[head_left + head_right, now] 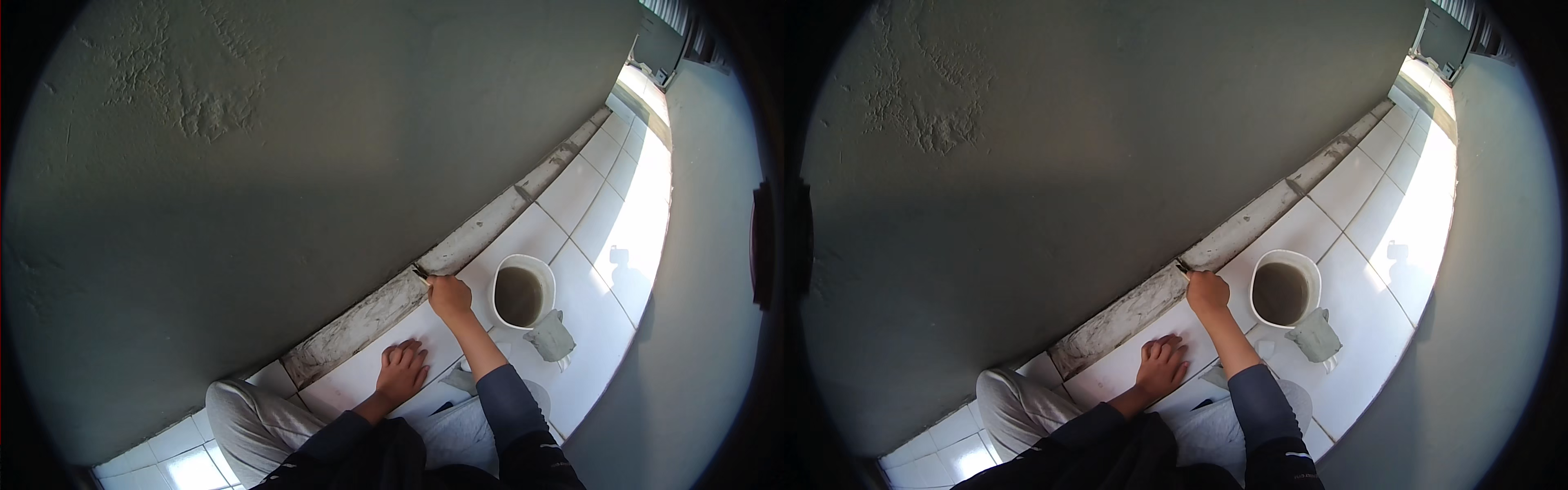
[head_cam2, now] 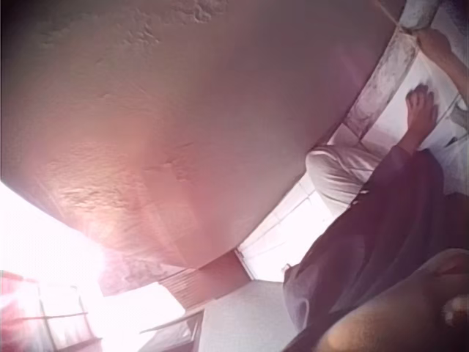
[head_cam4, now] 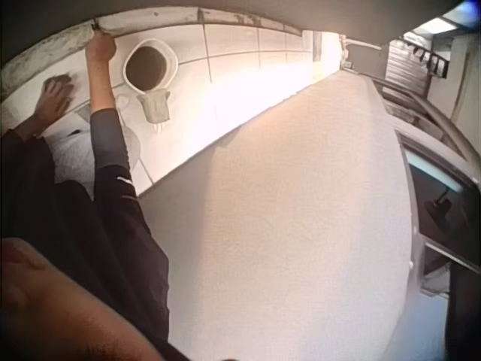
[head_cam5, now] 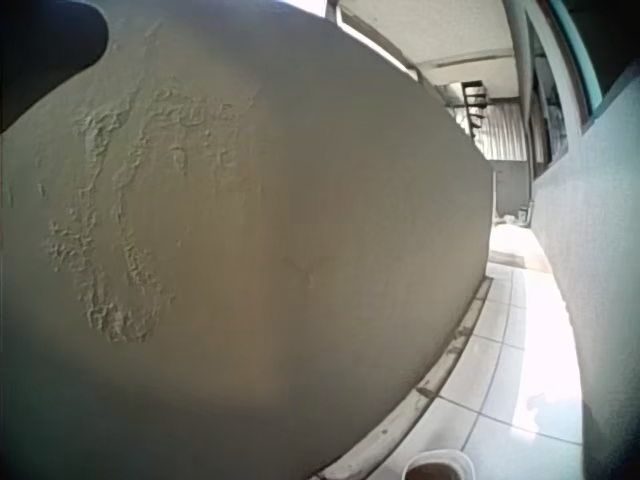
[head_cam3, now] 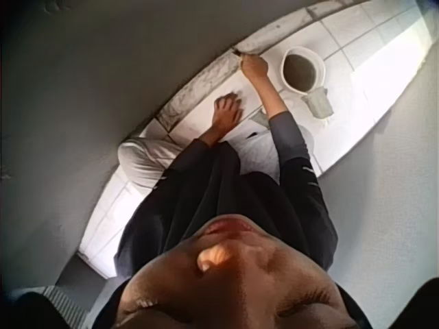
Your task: The person scrapes old material from a joint between floor tiles using a thin metal tool, periodically dipping the tool into a bucket of water to clean it.
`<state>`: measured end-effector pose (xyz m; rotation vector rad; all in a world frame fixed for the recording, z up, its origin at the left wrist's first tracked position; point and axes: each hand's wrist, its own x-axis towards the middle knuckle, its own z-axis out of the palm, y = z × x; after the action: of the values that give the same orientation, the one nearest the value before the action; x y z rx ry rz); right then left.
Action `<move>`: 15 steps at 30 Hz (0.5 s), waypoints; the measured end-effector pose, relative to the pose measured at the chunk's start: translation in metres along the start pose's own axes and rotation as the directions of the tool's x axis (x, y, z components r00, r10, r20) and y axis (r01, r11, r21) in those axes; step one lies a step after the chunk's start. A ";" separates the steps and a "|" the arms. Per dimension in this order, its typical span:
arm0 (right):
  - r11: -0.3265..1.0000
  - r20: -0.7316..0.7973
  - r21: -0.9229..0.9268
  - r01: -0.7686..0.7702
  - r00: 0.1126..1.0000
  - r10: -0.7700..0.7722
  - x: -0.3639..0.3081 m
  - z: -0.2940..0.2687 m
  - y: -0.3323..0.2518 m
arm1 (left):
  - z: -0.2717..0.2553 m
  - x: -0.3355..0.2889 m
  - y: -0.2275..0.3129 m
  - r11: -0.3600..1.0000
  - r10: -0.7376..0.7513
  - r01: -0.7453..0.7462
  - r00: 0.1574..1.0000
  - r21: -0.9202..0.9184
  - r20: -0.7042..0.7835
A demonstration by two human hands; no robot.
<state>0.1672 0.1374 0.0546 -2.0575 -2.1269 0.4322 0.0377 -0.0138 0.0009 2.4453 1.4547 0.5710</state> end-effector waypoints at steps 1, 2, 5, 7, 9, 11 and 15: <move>0.999 0.076 -0.033 0.002 0.997 0.000 -0.001 -0.005 0.003 | 0.000 -0.001 0.000 1.000 -0.001 0.001 1.000 -0.003 -0.001; 0.998 0.151 -0.066 0.007 0.989 0.003 -0.002 -0.010 0.004 | 0.000 -0.001 -0.001 1.000 -0.005 0.005 1.000 -0.002 -0.001; 0.995 0.156 -0.098 0.023 0.988 -0.007 -0.005 -0.017 0.009 | -0.003 -0.001 0.000 1.000 -0.017 0.017 1.000 0.012 0.004; 0.998 0.142 -0.057 0.009 0.990 -0.001 -0.001 -0.011 0.006 | -0.003 -0.001 0.000 1.000 -0.020 0.020 1.000 0.020 0.003; 1.000 0.120 -0.017 -0.004 0.993 0.006 0.002 -0.010 0.007 | -0.001 0.002 0.003 1.000 -0.010 0.010 1.000 0.010 0.003; 1.000 0.093 -0.005 -0.013 0.996 0.013 0.000 -0.008 0.005 | -0.001 0.000 0.002 1.000 -0.014 0.014 1.000 0.010 0.008; 0.997 0.191 -0.072 -0.011 0.981 0.025 -0.002 -0.013 0.008 | -0.001 -0.003 -0.003 1.000 -0.014 0.014 1.000 0.004 0.002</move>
<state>0.1789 0.1371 0.0644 -2.1547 -2.2622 0.5885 0.0337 -0.0148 -0.0004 2.4364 1.4726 0.5626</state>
